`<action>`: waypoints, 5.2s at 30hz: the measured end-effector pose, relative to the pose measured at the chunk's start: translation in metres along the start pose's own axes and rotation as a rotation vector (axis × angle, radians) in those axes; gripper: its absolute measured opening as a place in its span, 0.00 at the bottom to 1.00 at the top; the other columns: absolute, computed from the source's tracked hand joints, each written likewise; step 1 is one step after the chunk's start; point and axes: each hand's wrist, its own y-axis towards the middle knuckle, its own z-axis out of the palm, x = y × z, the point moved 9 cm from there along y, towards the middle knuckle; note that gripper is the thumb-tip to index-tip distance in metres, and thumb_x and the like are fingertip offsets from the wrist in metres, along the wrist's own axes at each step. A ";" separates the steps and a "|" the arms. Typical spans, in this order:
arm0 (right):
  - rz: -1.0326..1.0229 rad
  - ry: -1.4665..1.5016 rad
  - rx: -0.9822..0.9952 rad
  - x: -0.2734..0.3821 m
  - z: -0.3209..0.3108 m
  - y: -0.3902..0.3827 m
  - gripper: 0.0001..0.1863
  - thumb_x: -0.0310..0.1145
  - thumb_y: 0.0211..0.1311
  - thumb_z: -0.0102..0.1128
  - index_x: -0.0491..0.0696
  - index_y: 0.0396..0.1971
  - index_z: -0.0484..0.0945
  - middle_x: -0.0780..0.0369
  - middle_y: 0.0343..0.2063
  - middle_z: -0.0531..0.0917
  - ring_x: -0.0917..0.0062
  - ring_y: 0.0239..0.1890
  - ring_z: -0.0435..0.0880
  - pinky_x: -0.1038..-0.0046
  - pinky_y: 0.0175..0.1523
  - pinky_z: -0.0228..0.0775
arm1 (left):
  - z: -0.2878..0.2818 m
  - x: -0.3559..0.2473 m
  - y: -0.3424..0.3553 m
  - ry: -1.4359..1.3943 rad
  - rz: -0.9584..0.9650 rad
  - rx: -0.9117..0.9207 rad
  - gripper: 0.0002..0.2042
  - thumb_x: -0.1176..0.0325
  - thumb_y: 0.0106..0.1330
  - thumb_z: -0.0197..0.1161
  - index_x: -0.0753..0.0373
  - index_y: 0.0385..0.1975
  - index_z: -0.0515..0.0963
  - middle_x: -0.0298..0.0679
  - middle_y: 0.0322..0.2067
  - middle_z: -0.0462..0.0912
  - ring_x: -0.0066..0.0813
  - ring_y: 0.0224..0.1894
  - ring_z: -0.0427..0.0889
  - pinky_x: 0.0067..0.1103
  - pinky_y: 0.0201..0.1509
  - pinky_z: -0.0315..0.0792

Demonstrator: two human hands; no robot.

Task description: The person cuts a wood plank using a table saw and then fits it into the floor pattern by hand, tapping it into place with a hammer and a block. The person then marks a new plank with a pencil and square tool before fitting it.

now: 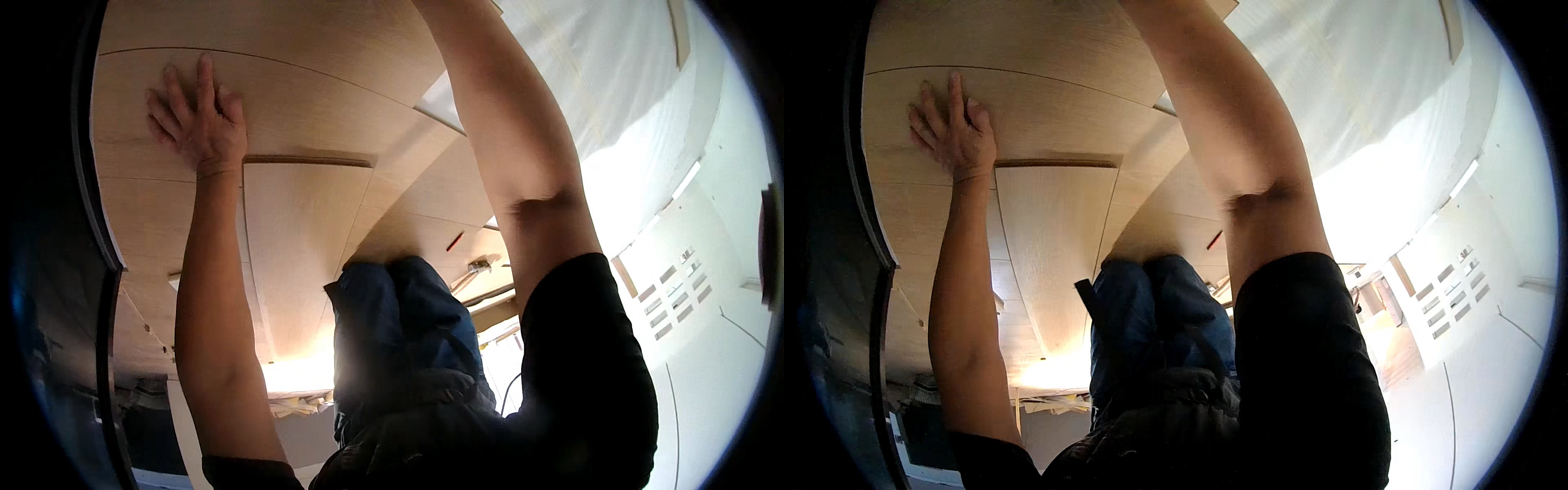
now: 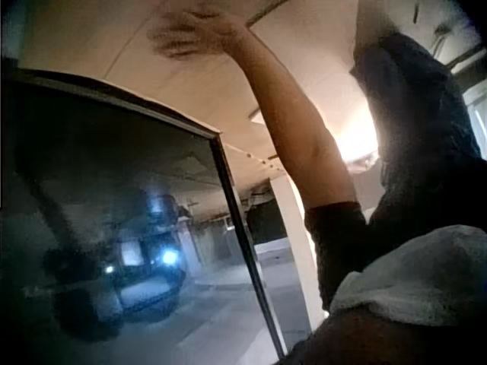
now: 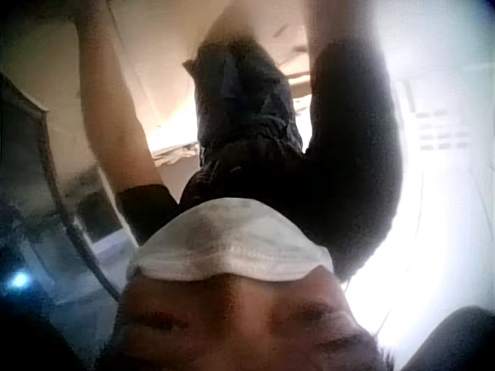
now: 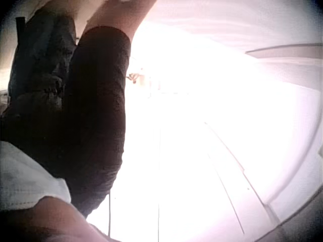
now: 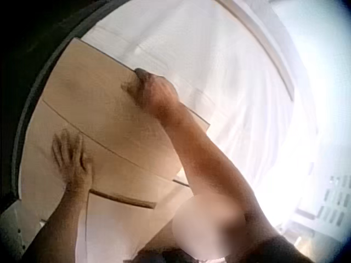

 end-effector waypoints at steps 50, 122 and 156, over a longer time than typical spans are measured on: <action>0.008 -0.037 -0.208 0.027 0.002 -0.025 0.26 0.51 0.66 0.59 0.48 0.55 0.77 0.50 0.44 0.85 0.53 0.49 0.82 0.57 0.53 0.74 | 0.006 0.015 -0.020 -0.048 0.000 0.007 0.25 0.48 0.68 0.49 0.25 0.67 0.65 0.42 0.72 0.53 0.61 0.72 0.50 0.62 0.69 0.45; 0.133 -0.307 -0.374 0.052 0.061 -0.008 0.26 0.44 0.69 0.51 0.42 0.59 0.71 0.46 0.48 0.73 0.51 0.52 0.68 0.52 0.60 0.59 | -0.004 0.030 -0.005 -0.098 -0.175 0.044 0.24 0.52 0.65 0.55 0.29 0.64 0.71 0.40 0.70 0.60 0.57 0.72 0.54 0.57 0.71 0.48; -0.221 -0.300 -0.106 0.089 0.128 -0.193 0.39 0.58 0.69 0.46 0.43 0.69 0.63 0.51 0.70 0.63 0.54 0.73 0.59 0.48 0.75 0.44 | -0.018 0.035 -0.006 -0.105 -0.193 0.025 0.25 0.55 0.64 0.59 0.34 0.63 0.72 0.37 0.71 0.59 0.51 0.74 0.51 0.50 0.75 0.45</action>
